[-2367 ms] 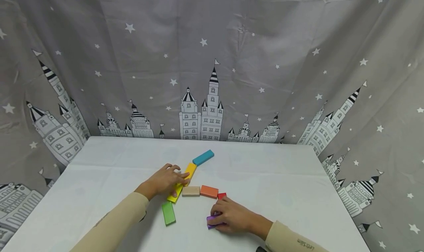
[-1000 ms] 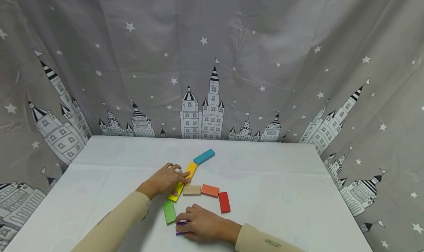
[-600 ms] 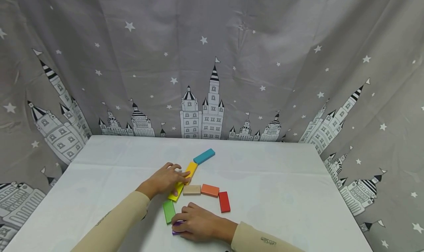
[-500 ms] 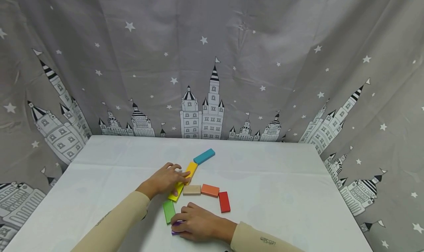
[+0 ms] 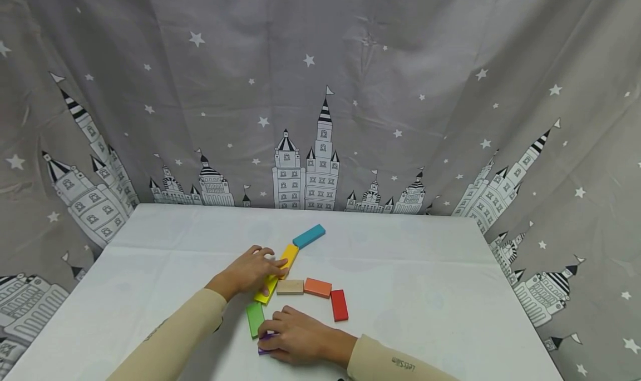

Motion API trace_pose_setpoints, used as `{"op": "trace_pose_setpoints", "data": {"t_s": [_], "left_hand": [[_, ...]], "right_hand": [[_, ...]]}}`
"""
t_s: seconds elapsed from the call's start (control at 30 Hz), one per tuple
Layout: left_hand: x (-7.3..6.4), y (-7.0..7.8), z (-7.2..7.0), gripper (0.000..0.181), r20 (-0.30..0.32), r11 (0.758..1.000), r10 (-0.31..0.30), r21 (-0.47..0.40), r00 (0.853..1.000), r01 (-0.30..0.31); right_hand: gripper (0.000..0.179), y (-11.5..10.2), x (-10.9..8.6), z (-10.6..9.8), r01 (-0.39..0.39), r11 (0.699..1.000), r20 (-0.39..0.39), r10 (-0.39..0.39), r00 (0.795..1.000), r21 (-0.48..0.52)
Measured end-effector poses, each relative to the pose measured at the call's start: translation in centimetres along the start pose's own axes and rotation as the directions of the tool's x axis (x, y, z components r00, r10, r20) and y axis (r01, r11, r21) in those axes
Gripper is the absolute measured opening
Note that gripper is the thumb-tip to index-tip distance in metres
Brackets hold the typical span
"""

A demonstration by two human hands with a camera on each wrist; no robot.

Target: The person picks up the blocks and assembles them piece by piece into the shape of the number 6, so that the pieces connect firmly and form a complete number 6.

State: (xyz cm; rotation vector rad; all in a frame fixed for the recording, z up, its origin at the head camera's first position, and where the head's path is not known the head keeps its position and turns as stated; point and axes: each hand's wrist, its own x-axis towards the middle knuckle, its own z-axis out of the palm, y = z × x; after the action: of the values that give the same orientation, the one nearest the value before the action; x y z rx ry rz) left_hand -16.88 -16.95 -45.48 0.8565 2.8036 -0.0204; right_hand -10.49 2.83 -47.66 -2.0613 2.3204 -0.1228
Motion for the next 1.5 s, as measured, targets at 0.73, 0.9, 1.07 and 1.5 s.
{"op": "trace_pose_setpoints", "data": {"t_s": [0.73,0.9,1.07,1.5], "left_hand": [[0.0,0.0,-0.1,0.058,0.006,1.0,0.003,0.002,1.0,-0.003],[-0.2,0.0,-0.2,0.056,0.003,1.0,0.005,-0.003,1.0,-0.005],[-0.3,0.1,-0.2,0.057,-0.003,1.0,0.01,-0.016,1.0,-0.01],[-0.3,-0.1,-0.1,0.057,-0.011,1.0,0.013,-0.019,1.0,-0.013]], "right_hand": [[0.032,4.6,-6.7,-1.9,-0.282,0.952,-0.07,0.291,0.954,0.117],[0.038,5.9,-9.3,-2.1,-0.423,0.891,-0.007,0.429,0.903,0.163],[0.039,6.4,-10.7,-2.1,-0.45,0.879,0.02,0.453,0.891,0.159],[0.039,6.8,-11.3,-1.8,-0.447,0.873,0.051,0.446,0.894,0.196]]}}
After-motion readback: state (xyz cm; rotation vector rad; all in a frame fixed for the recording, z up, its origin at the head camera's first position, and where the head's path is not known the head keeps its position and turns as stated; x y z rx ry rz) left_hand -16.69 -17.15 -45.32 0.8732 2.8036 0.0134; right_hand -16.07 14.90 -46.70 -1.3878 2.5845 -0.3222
